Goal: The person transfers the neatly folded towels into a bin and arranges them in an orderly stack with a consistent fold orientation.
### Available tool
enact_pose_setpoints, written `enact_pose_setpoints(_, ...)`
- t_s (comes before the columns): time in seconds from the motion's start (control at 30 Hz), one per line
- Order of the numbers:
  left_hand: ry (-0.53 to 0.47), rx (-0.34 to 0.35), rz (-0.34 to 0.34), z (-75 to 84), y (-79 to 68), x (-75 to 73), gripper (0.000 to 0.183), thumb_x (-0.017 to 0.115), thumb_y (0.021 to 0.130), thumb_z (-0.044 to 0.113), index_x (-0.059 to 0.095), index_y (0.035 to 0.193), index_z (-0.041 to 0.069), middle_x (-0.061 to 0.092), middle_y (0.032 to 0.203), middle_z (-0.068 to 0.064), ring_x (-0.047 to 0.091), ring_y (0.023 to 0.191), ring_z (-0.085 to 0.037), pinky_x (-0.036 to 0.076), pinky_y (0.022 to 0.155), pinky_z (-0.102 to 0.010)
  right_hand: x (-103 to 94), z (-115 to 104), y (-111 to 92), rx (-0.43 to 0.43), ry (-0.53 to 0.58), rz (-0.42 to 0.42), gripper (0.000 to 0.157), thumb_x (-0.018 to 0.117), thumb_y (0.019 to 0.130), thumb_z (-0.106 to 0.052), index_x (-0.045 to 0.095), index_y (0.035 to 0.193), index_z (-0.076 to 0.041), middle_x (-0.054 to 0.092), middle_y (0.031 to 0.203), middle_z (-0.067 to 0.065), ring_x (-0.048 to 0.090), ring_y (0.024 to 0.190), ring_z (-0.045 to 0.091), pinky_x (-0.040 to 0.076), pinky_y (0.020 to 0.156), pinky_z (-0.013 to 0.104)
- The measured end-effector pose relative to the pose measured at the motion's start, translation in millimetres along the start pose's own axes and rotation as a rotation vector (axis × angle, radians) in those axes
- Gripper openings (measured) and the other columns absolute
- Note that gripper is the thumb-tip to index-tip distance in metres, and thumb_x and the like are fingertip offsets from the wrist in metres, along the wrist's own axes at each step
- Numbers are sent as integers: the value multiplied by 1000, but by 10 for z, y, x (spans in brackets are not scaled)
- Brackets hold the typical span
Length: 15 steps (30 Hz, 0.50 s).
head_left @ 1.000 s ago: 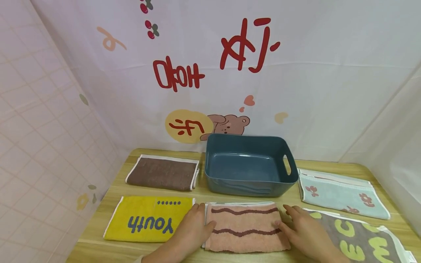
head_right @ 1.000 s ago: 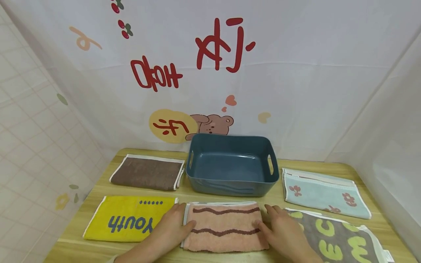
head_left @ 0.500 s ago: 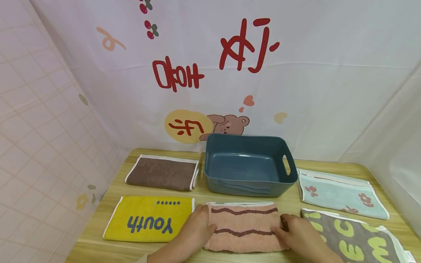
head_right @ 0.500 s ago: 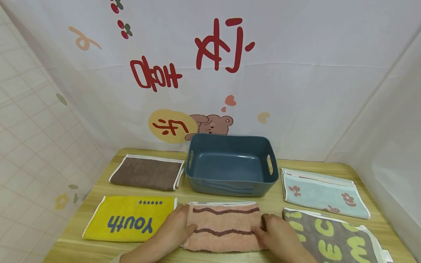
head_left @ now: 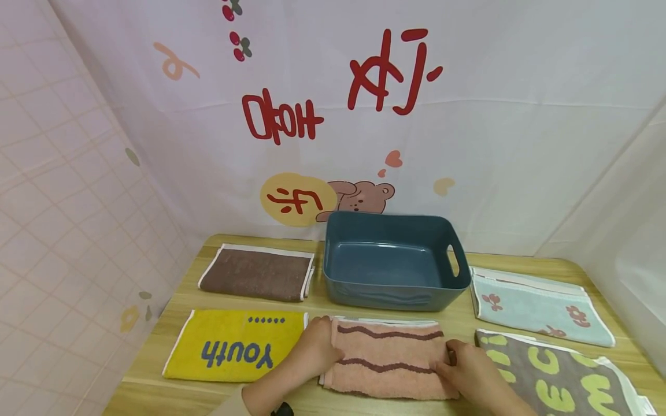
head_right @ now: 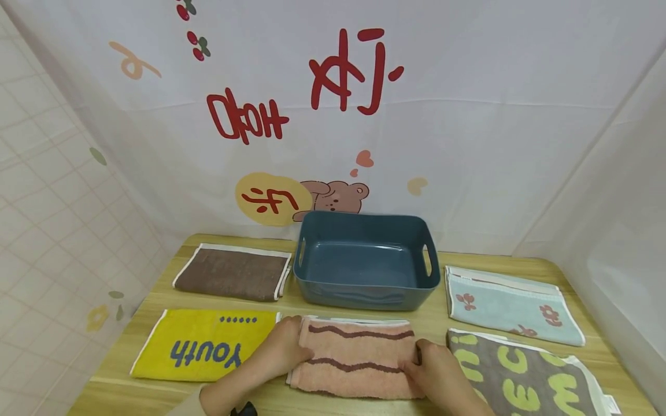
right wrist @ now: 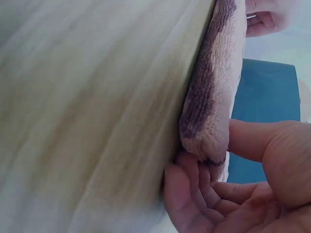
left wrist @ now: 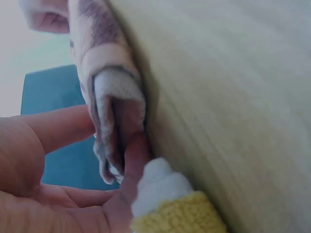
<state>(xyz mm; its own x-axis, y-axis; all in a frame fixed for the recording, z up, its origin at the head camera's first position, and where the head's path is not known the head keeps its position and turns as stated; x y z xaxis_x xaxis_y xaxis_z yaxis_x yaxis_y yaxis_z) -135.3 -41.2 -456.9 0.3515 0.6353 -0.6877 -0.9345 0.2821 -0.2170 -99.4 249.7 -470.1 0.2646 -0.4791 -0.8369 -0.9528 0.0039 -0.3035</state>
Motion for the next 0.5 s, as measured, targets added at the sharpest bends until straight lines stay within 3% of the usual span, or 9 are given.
enact_pose_setpoints(0.23,-98,-55,-61,-33,61,-21,38,84,66,7,56,88,-7,53,77,-11,53,70,-23,49,61,-38,25,12,11,26,68,10,28,76,79,-28,58,79,-7,45,57,0,43,53,14,34,49,26)
enact_pose_setpoints(0.4,-124,-59,-65,-30,56,-10,28,83,65,4,58,77,-3,55,70,-7,54,64,-21,47,55,-35,20,16,20,29,74,10,31,78,77,-28,59,85,-4,48,62,0,45,59,15,37,53,28)
enact_pose_setpoints(0.5,-139,-69,-73,-28,53,-4,28,82,66,3,59,80,-3,57,72,-8,55,66,-22,48,56,-37,2,7,27,2,75,21,39,79,76,-27,60,96,1,55,70,-1,50,65,14,43,57,29)
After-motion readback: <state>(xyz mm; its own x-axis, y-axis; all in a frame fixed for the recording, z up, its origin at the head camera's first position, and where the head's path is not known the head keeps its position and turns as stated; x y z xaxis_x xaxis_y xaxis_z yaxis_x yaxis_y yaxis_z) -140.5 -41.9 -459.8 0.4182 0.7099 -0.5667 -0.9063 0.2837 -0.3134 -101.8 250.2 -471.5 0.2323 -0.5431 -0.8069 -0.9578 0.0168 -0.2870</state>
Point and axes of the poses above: each hand's wrist, its own y-axis towards the middle knuckle, its own x-axis out of the palm, z = x × y, the point moved 4 cm from there along y, towards the middle knuckle
